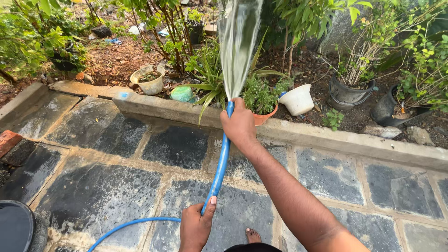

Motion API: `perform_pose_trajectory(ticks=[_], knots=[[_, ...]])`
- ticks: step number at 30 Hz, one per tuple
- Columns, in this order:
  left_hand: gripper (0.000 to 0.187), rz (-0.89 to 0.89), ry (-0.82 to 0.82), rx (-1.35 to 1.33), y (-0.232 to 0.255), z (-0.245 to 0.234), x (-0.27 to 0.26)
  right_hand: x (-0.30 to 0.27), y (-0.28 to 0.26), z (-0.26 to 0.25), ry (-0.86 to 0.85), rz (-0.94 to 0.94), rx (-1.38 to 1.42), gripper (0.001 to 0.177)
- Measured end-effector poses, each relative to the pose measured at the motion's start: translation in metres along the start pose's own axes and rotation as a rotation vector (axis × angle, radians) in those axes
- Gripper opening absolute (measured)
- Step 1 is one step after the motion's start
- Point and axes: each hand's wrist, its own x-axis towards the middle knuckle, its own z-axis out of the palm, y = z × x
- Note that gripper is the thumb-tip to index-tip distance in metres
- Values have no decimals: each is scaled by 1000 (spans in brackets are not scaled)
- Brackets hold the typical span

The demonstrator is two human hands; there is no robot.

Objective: The person waters various potted and ground-planted greenery using a blue garden hose, moving the water stream between different plants in a garden area.

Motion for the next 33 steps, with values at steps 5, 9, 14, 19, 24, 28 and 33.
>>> perform_pose_trajectory(ticks=[5, 9, 14, 19, 24, 28, 33], knots=[[77, 13, -1, -21, 7, -5, 5, 4, -3, -2, 39, -42, 47, 40], [79, -17, -11, 1, 18, -12, 0, 8, 11, 1, 71, -15, 41, 37], [78, 18, -27, 15, 25, -13, -2, 6, 23, -6, 145, -1, 30, 40], [77, 49, -61, 8, 34, -14, -3, 8, 33, -14, 237, -68, 51, 40], [76, 39, -88, 39, 37, -13, 2, 11, 32, -19, 196, -24, -2, 38], [77, 69, -99, 18, 31, -8, 7, 4, 25, -32, 173, -12, 35, 42], [74, 49, -113, 52, 26, -3, 11, 7, 34, -25, 134, 19, 12, 43]])
